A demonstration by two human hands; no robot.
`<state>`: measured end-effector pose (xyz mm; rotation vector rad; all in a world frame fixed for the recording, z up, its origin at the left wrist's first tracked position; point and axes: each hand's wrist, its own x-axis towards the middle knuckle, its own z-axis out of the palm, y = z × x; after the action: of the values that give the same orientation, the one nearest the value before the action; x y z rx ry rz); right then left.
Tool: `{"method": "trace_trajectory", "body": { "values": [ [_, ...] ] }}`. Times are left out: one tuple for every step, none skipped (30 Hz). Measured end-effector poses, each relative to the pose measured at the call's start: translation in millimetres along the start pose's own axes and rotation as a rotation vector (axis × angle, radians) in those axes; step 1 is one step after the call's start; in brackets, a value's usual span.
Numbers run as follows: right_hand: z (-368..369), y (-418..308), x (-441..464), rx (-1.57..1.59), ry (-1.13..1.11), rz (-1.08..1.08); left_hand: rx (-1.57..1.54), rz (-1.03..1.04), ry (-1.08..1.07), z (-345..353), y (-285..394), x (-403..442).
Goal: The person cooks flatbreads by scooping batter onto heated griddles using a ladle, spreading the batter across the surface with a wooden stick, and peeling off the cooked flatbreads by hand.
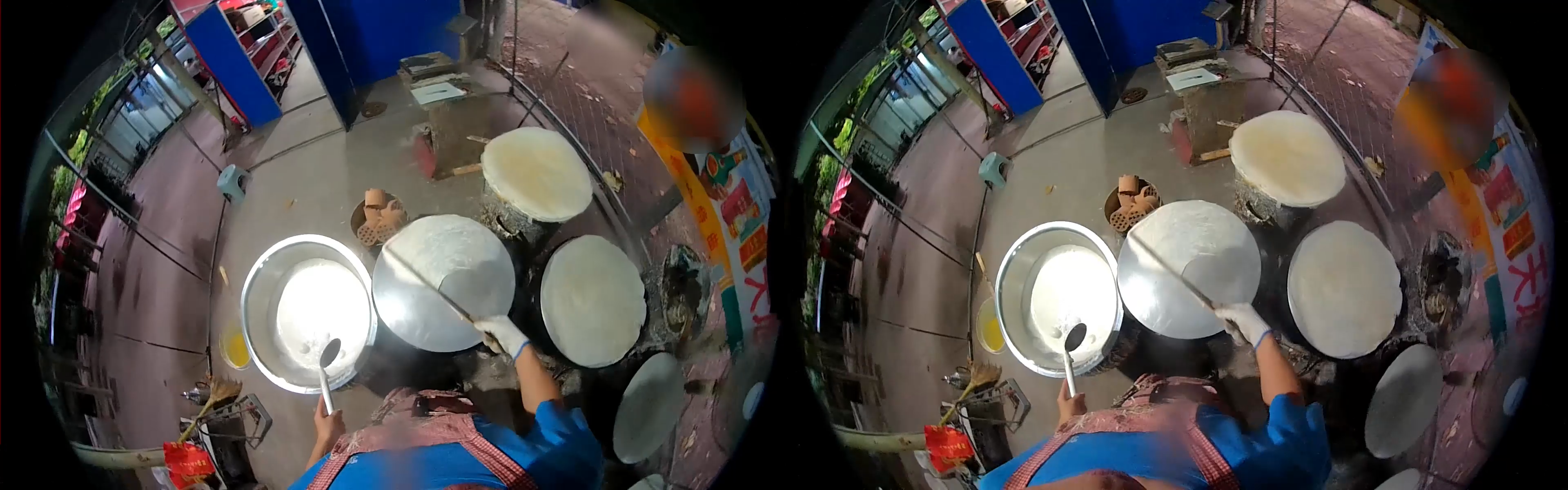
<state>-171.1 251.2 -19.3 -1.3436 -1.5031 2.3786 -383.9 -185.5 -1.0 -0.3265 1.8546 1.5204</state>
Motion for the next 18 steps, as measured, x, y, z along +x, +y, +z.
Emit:
{"method": "trace_trajectory", "body": {
  "values": [
    [-4, -14, -15, 0.034, -0.001, 0.036, -0.034, 0.009, 0.022, 0, -4, -4],
    [-18, -23, -14, 0.028, 0.021, -0.006, -0.015, 0.053, 0.017, -1, -12, -3],
    [-36, -36, -2, 0.051, 0.090, -0.030, 0.014, 0.099, 0.017, -6, -20, -3],
    [-45, -49, 11, 0.085, 0.160, -0.040, 0.056, 0.136, 0.022, -14, -23, -5],
    [-41, -63, 20, 0.110, 0.210, -0.079, 0.022, 0.144, 0.043, -14, -25, -10],
    [-39, -76, 27, 0.130, 0.265, -0.118, 0.090, 0.147, 0.069, -18, -32, -7],
    [-36, -79, 33, -0.006, 0.178, -0.069, 0.107, 0.115, 0.094, -17, -34, -9],
    [-29, -72, 32, -0.019, 0.114, -0.001, 0.121, 0.086, 0.121, -16, -35, -8],
    [-25, -64, 28, -0.039, 0.053, 0.065, 0.102, 0.100, 0.109, -31, -54, 5],
    [-24, -55, 22, -0.070, -0.004, 0.132, 0.072, 0.086, 0.112, -32, -53, 1],
    [-27, -46, 11, -0.058, -0.076, 0.158, 0.033, 0.072, 0.114, -27, -49, -5],
    [-32, -45, -2, -0.030, -0.125, 0.089, -0.007, 0.064, 0.115, -20, -44, -10],
    [-39, -52, -3, -0.070, -0.077, 0.098, -0.010, 0.023, 0.168, -15, -37, -18],
    [-48, -57, 0, -0.101, -0.031, 0.107, -0.004, 0.061, 0.180, -16, -41, -17],
    [-52, -72, 13, -0.198, 0.056, 0.092, 0.012, 0.098, 0.193, -22, -48, -16],
    [-60, -65, 49, 0.032, 0.094, -0.046, 0.036, 0.129, 0.203, -29, -55, -16],
    [-55, -79, 63, 0.024, 0.160, -0.111, -0.020, 0.106, 0.220, -35, -64, -15],
    [-47, -96, 66, -0.130, 0.081, -0.131, 0.010, 0.088, 0.228, -38, -72, -11]
  ]
}}
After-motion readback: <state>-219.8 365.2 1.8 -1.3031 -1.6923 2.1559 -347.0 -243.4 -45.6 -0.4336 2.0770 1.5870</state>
